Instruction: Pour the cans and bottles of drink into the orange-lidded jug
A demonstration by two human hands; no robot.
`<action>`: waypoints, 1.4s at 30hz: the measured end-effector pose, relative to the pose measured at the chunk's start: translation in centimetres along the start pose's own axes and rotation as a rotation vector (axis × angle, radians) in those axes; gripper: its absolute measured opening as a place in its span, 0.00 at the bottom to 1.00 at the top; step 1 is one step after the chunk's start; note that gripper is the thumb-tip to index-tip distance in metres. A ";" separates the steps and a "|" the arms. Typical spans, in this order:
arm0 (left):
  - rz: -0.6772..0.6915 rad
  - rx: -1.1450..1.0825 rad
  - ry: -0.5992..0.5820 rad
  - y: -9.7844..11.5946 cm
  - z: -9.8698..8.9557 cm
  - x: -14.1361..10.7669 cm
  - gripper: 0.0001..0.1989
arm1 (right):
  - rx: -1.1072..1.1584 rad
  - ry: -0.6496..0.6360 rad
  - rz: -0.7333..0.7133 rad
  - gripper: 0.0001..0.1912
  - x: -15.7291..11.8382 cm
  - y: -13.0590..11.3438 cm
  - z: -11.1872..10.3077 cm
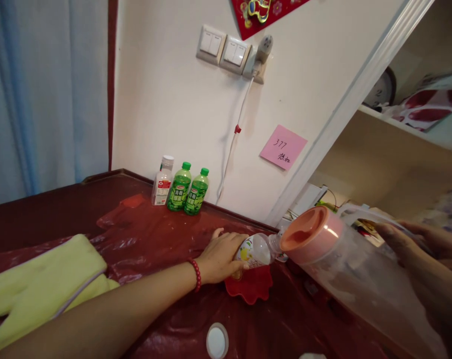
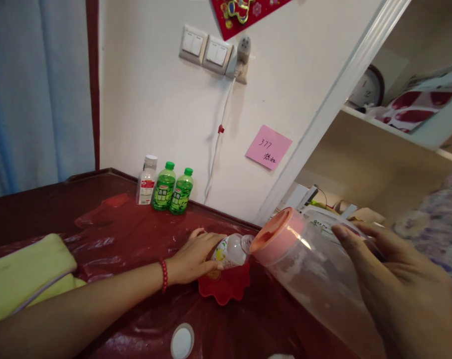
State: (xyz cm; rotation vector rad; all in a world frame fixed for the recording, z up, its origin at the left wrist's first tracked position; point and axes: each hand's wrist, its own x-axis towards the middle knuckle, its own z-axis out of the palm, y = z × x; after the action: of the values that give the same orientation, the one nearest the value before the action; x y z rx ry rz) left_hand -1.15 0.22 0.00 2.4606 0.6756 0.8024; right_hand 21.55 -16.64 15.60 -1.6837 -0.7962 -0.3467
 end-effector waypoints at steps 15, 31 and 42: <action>-0.003 0.001 0.012 -0.5 0.2 0.1 0.29 | -0.218 -0.069 -0.120 0.27 0.6 -1.4 0.0; -0.005 0.004 0.004 -0.5 0.1 0.1 0.28 | -0.183 -0.074 -0.038 0.25 -0.5 -1.3 0.0; -0.069 -0.031 0.011 -1.1 0.1 0.2 0.28 | 0.151 -0.033 0.136 0.31 -1.0 2.5 3.0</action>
State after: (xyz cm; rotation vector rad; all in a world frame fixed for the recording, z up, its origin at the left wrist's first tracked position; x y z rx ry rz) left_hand -1.30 1.15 -0.55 2.3928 0.7421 0.7949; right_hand 21.99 -14.35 12.30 -1.5953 -0.7095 -0.1610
